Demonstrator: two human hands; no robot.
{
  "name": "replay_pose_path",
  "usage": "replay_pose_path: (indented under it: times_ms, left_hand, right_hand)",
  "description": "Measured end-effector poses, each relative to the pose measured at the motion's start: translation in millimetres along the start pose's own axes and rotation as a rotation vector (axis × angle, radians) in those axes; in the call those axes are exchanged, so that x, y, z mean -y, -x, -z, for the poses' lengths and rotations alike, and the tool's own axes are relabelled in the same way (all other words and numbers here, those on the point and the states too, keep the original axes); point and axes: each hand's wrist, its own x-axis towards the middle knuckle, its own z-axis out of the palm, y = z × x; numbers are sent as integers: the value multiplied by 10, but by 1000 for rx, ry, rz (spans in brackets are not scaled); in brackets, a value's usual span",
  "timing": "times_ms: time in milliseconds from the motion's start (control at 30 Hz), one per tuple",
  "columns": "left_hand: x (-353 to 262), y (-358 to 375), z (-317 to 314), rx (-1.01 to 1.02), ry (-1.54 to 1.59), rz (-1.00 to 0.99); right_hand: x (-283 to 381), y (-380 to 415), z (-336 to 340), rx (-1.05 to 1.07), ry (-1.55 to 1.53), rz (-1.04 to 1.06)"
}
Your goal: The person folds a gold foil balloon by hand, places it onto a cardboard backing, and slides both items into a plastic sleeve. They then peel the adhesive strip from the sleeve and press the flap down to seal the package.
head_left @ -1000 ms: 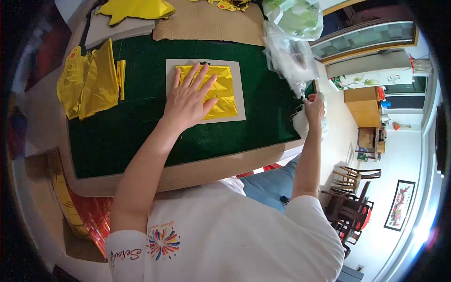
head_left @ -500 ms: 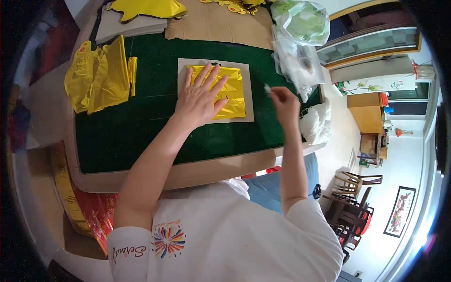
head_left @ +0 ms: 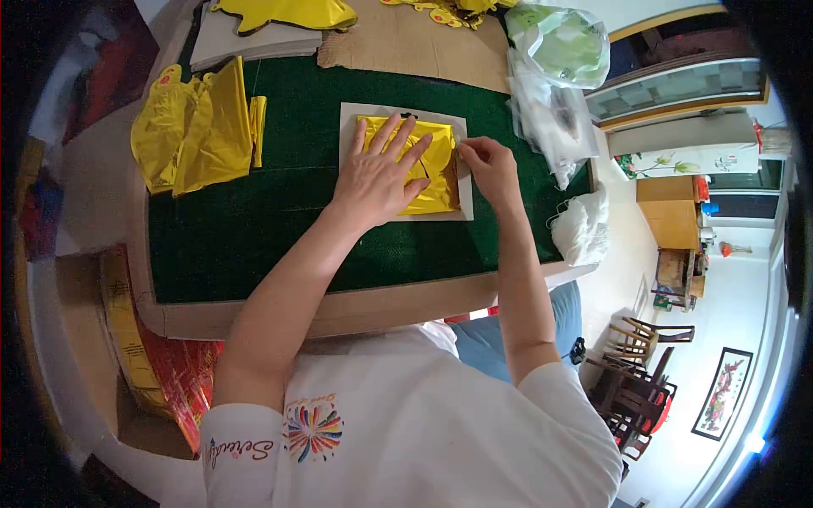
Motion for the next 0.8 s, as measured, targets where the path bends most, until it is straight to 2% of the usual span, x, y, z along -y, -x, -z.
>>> replay_pose_path:
  times_ms: [100, 167, 200, 267, 400, 467, 500, 567, 800]
  left_hand:
    - [-6, -1, -13, 1, -3, 4]
    - [-1, 1, -21, 0, -4, 11]
    - [-2, -3, -17, 4, -6, 10]
    - [0, -4, -17, 10, -7, 9]
    - [-4, -4, -8, 6, 0, 5]
    - [-6, -2, 4, 12, 4, 7]
    - [-6, -3, 1, 3, 10, 6]
    - [-2, -1, -5, -7, 16, 7]
    - [-3, 0, 4, -17, 13, 5]
  right_hand:
    - [-12, -49, 9, 85, -20, -28]
    - [-48, -79, 88, 274, 82, -15]
    - [-51, -85, 141, 277, 83, -14]
    - [-35, -88, 227, 499, 26, -106]
    - [-112, -84, 149, 464, 47, -100]
    - [-90, -29, 81, 299, -199, -98]
    - [-80, -21, 74, 300, -199, -97]
    - [-54, -10, 71, 283, -443, -185]
    - [8, -6, 81, 308, -651, -283]
